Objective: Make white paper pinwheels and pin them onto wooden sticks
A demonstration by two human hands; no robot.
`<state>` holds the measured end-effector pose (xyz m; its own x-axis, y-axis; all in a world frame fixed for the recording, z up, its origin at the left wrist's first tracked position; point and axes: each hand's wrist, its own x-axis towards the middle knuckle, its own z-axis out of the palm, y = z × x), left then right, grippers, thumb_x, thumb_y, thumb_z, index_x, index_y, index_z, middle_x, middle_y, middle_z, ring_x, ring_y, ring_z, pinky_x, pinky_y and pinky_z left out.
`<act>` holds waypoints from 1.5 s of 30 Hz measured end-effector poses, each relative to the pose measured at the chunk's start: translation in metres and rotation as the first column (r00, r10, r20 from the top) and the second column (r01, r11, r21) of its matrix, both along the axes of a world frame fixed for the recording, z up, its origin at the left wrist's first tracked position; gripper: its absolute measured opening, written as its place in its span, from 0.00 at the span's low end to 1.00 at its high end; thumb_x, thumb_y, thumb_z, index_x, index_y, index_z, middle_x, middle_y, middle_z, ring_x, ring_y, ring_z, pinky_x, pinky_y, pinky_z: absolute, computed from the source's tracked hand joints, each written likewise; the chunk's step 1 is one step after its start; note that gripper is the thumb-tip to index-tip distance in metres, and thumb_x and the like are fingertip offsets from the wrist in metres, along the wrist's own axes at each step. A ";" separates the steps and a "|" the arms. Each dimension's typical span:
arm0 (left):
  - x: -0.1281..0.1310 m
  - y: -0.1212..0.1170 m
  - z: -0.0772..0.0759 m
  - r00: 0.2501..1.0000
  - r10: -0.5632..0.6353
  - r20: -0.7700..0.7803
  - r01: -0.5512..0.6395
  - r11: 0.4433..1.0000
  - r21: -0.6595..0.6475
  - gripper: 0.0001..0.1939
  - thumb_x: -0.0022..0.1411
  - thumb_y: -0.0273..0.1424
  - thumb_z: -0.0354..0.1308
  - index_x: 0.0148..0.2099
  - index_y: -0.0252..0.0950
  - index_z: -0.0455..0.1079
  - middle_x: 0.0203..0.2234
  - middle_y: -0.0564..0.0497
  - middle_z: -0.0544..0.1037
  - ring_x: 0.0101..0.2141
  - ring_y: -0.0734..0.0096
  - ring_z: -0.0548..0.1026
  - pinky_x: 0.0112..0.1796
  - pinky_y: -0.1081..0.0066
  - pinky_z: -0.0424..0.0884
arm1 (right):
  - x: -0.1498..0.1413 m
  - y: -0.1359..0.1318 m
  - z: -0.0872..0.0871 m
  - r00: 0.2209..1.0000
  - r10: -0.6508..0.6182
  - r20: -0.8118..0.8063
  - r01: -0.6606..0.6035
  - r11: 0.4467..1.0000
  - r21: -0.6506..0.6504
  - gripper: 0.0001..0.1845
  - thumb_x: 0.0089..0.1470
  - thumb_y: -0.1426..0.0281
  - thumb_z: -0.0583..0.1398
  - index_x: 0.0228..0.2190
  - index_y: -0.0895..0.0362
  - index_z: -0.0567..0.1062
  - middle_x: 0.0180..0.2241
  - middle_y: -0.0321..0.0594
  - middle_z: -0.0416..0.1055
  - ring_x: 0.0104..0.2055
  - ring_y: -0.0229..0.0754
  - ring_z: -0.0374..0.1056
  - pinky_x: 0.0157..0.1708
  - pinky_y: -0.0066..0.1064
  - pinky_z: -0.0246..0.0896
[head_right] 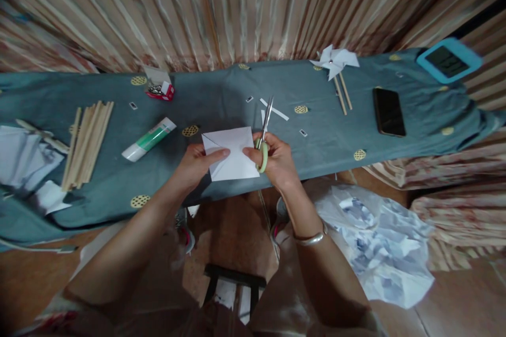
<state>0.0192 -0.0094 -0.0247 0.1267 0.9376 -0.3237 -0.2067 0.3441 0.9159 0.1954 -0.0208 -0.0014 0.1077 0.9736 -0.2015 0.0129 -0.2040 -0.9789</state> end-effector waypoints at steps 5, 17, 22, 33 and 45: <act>0.003 -0.003 0.005 0.996 0.014 0.084 -0.009 0.998 -0.059 0.18 0.39 0.39 0.75 0.30 0.32 0.80 0.26 0.46 0.81 0.27 0.66 0.77 0.29 0.70 0.71 | -0.004 0.003 -0.003 0.993 -0.115 -0.022 0.115 0.993 0.021 0.24 0.32 0.56 0.73 0.30 0.52 0.71 0.20 0.25 0.59 0.21 0.31 0.52 0.21 0.27 0.51; 0.026 -0.015 0.001 0.961 0.195 0.196 -0.180 0.979 -0.091 0.19 0.42 0.42 0.74 0.30 0.33 0.74 0.26 0.50 0.79 0.26 0.72 0.74 0.27 0.73 0.70 | -0.026 0.007 -0.006 0.977 -0.197 -0.083 0.202 0.978 0.058 0.28 0.32 0.49 0.71 0.29 0.52 0.68 0.22 0.28 0.65 0.23 0.33 0.59 0.24 0.28 0.58; 0.015 0.000 0.002 0.928 0.308 0.210 -0.304 0.951 -0.052 0.20 0.42 0.40 0.73 0.32 0.33 0.73 0.30 0.49 0.80 0.34 0.66 0.77 0.32 0.71 0.72 | -0.034 0.001 -0.007 0.992 -0.114 -0.053 0.117 0.991 0.062 0.26 0.34 0.48 0.71 0.28 0.53 0.72 0.20 0.29 0.67 0.22 0.34 0.61 0.23 0.28 0.59; -0.012 0.021 0.011 0.894 0.378 0.239 -0.392 0.920 0.011 0.18 0.44 0.37 0.70 0.36 0.36 0.73 0.35 0.48 0.82 0.42 0.58 0.79 0.36 0.67 0.76 | -0.023 -0.017 -0.003 0.922 0.380 -0.068 -0.385 0.920 -0.069 0.24 0.45 0.46 0.67 0.27 0.55 0.76 0.21 0.34 0.72 0.22 0.34 0.65 0.23 0.27 0.62; -0.011 0.025 0.013 0.889 0.387 0.246 -0.392 0.920 -0.033 0.06 0.55 0.31 0.63 0.37 0.37 0.74 0.28 0.51 0.80 0.37 0.61 0.80 0.34 0.65 0.79 | -0.008 -0.020 0.000 0.849 0.524 -0.064 -0.528 0.840 -0.128 0.23 0.46 0.47 0.67 0.30 0.55 0.77 0.23 0.34 0.72 0.24 0.35 0.67 0.25 0.28 0.65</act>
